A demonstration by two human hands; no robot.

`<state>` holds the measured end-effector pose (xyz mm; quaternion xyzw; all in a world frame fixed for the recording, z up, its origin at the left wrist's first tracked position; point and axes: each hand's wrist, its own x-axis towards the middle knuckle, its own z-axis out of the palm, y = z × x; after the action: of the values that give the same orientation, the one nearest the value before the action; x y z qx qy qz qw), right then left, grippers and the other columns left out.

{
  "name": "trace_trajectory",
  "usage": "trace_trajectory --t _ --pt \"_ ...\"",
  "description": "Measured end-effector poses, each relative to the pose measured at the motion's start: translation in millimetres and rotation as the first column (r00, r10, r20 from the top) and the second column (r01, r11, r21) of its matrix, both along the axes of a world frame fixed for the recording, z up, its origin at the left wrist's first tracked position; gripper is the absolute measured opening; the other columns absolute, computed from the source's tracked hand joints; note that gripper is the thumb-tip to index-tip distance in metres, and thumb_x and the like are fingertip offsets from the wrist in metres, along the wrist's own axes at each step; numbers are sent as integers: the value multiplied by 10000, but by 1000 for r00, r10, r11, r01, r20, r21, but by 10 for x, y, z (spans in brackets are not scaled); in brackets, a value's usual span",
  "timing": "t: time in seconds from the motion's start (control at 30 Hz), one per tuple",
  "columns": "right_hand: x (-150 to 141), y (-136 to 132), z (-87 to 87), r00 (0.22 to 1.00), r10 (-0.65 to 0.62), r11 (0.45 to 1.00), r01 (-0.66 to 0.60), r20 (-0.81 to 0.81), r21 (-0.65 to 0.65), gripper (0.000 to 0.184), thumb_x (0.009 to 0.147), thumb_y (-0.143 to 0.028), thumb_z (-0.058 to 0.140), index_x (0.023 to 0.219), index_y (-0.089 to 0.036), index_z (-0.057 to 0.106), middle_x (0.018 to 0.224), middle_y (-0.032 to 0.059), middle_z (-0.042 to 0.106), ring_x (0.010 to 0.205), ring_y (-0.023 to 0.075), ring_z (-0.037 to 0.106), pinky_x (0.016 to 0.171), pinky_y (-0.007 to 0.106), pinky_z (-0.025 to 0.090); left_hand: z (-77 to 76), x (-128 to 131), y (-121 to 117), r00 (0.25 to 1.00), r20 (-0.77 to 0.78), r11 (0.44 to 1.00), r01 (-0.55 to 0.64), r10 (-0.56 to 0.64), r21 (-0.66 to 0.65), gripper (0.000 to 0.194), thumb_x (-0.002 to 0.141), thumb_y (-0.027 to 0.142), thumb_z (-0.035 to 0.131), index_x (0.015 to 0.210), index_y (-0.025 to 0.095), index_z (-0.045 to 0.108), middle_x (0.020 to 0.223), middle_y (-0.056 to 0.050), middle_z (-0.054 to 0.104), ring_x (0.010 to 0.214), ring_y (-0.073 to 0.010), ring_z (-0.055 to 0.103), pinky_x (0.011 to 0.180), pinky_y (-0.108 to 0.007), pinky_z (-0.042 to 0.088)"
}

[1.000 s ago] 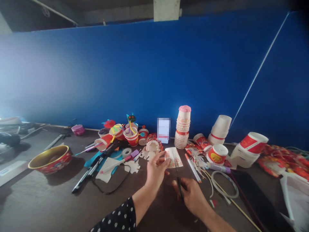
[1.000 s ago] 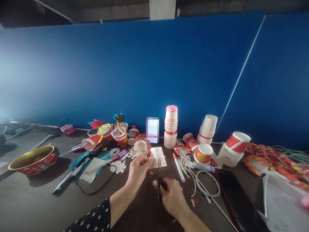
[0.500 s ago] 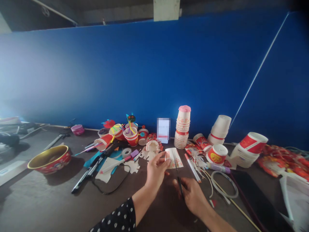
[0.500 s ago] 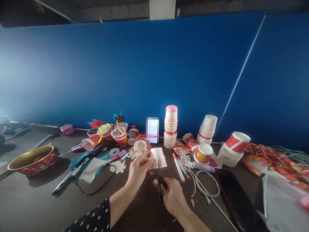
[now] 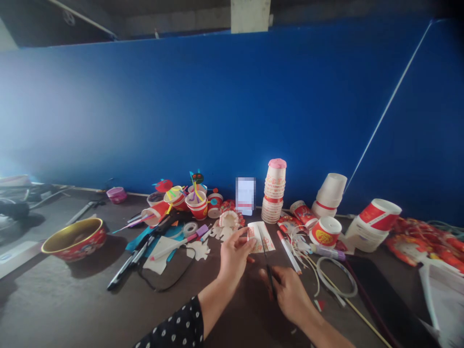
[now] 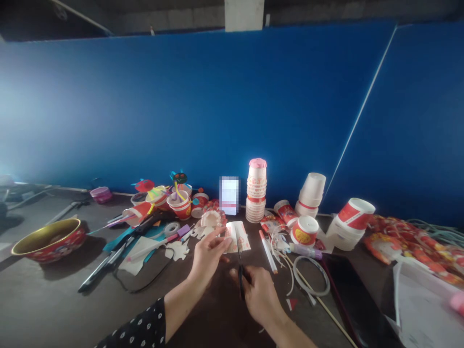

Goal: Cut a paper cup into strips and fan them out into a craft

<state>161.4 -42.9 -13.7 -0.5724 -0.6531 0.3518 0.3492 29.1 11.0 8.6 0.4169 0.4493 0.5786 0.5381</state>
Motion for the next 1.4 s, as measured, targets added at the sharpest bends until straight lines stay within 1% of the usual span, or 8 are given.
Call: trace_trajectory --t 0.2,0.3,0.4,0.63,0.8,0.9,1.13,1.4 --pt "-5 6 6 1000 -4 1000 4 -9 -5 451 790 -532 447 518 -172 452 464 -29 453 463 104 418 443 214 279 -17 4 13 1000 6 1000 3 -3 -5 453 581 294 742 991 145 621 649 -4 635 528 -123 587 365 -182 475" --pt "-13 11 0 1000 -19 1000 19 -16 -14 451 788 -530 447 513 -173 446 458 -28 447 458 103 412 437 216 271 -46 12 23 1000 26 1000 6 -7 13 417 622 330 711 985 142 628 565 29 578 474 -101 542 381 -200 491" --pt "-21 18 4 999 -29 999 28 -27 -28 442 783 -518 457 509 -171 445 457 -28 447 453 101 406 435 215 266 -49 18 25 998 53 1000 12 -13 13 388 632 321 703 966 135 636 519 47 530 463 -90 518 404 -201 500" --pt "-17 37 -55 999 -16 999 15 -31 -46 449 779 -543 449 536 -166 465 475 -22 470 455 98 409 437 211 277 -26 -4 59 991 131 999 35 -34 -10 416 586 296 732 947 118 629 619 4 608 530 -107 567 427 -197 494" --pt "-23 26 -86 1000 22 998 -23 -20 -50 475 783 -571 423 538 -165 450 475 -23 454 448 86 386 428 204 269 -24 -38 120 988 153 1000 -3 6 -20 440 547 307 755 921 111 631 611 0 621 503 -111 571 410 -202 486" --pt "-22 16 -82 999 48 998 -48 -1 -43 469 786 -564 424 537 -167 437 480 -27 443 453 82 376 423 199 257 -21 -58 152 986 165 999 -26 29 -21 451 546 317 756 928 112 631 640 -16 641 528 -127 592 411 -205 486" --pt "-16 1 -100 996 71 997 -71 61 -11 426 804 -513 426 550 -171 440 495 -23 458 469 86 398 430 196 261 -28 -83 177 988 136 997 -74 78 -34 426 580 295 741 949 117 628 631 -12 636 505 -111 582 418 -193 484" --pt "-34 4 -34 994 76 997 -75 74 -12 415 796 -503 438 555 -167 458 499 -19 465 471 91 402 431 201 260 -15 -60 118 994 96 999 -48 47 12 447 589 311 727 971 103 627 619 -4 612 508 -106 553 408 -204 489"
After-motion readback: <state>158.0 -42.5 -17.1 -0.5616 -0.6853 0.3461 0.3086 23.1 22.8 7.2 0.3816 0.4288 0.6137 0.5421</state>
